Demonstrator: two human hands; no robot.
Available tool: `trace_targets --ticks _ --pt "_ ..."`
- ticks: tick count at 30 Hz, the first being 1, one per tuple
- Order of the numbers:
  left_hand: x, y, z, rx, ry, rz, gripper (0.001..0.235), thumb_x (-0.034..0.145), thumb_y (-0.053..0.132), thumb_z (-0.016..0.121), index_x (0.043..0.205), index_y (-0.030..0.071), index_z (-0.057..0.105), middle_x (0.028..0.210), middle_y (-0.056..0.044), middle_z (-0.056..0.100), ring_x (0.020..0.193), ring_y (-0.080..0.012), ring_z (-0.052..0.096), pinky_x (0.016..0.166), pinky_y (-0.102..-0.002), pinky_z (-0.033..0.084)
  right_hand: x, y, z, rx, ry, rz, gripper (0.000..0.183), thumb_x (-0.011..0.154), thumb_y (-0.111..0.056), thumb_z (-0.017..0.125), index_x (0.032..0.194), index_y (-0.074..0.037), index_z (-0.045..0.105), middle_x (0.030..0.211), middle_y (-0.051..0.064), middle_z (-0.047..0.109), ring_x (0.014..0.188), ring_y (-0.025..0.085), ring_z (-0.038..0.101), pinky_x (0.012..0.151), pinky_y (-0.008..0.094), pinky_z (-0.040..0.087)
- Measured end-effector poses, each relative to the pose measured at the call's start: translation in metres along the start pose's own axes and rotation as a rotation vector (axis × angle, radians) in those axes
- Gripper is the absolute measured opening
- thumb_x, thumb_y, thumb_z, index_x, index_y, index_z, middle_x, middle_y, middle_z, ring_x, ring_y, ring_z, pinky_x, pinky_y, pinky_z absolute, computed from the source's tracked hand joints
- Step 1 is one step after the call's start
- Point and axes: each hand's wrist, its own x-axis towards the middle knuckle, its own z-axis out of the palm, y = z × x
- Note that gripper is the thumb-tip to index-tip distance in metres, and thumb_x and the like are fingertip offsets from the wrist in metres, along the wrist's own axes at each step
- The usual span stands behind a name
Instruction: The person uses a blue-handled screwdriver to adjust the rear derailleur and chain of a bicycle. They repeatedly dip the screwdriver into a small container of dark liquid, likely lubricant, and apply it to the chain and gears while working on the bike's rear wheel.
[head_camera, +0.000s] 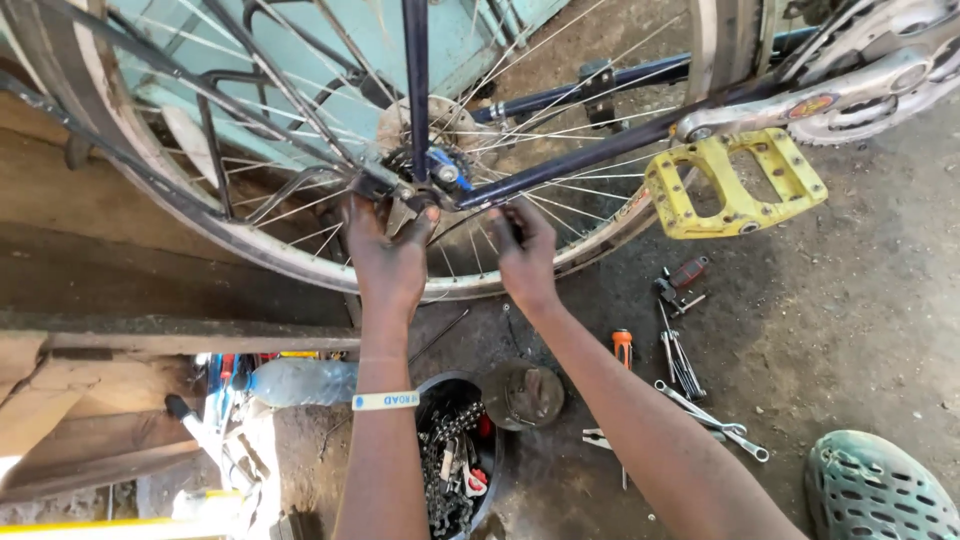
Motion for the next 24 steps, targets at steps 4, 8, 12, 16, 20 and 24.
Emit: trace_targets --ticks 4,8,12,16,20,24 --pt "-0.004 0.005 -0.001 -0.005 0.038 -0.038 0.069 0.084 -0.004 0.079 0.143 0.007 0.044 0.154 -0.025 0.026 0.136 -0.0664 0.028 0.098 -0.067 0.055 -0.032 0.008 -0.034 -0.04 0.028 0.054 0.009 0.104 -0.008 0.066 0.109 -0.005 0.072 0.087 0.015 0.073 0.083 0.015 0.064 0.078 0.042 0.06" --pt "-0.003 0.011 0.0 0.047 -0.011 -0.026 0.076 0.092 0.003 0.077 0.152 0.005 0.032 0.156 -0.028 0.02 0.138 -0.0628 0.03 0.101 -0.067 0.057 -0.028 0.013 -0.031 -0.077 0.025 0.029 0.011 0.106 -0.009 0.062 0.112 -0.007 0.071 0.085 0.013 0.07 0.084 0.016 0.065 0.074 0.04 0.058" --pt "-0.011 0.013 0.006 -0.113 -0.006 -0.036 0.073 0.091 0.0 0.077 0.149 -0.005 0.033 0.148 -0.033 0.028 0.135 -0.0605 0.039 0.102 -0.063 0.056 0.006 0.018 0.004 -0.027 -0.013 -0.022 0.017 0.104 -0.001 0.061 0.111 -0.01 0.073 0.083 0.007 0.072 0.08 0.014 0.068 0.073 0.041 0.058" --pt "-0.013 0.007 0.01 -0.235 0.054 -0.102 0.065 0.094 0.007 0.076 0.144 -0.006 0.036 0.141 -0.034 0.036 0.133 -0.0595 0.043 0.103 -0.062 0.055 -0.003 -0.002 -0.008 -0.006 -0.071 -0.022 0.018 0.103 -0.001 0.063 0.117 -0.009 0.072 0.095 0.011 0.075 0.095 0.011 0.061 0.082 0.046 0.058" --pt "-0.012 0.006 0.008 -0.194 0.061 -0.161 0.07 0.091 0.006 0.079 0.145 -0.005 0.035 0.143 -0.033 0.034 0.132 -0.0606 0.042 0.096 -0.058 0.062 -0.033 0.007 -0.049 -0.153 -0.002 -0.003 0.01 0.105 -0.008 0.064 0.112 -0.007 0.071 0.088 0.012 0.071 0.081 0.017 0.063 0.073 0.041 0.054" --pt "-0.009 -0.005 0.006 -0.081 0.062 -0.158 0.077 0.088 0.016 0.085 0.147 -0.001 0.038 0.146 -0.029 0.038 0.131 -0.0561 0.046 0.095 -0.057 0.063 -0.042 0.014 -0.059 -0.172 0.011 -0.006 0.011 0.106 -0.01 0.063 0.113 -0.009 0.072 0.086 0.012 0.072 0.08 0.016 0.065 0.072 0.038 0.052"
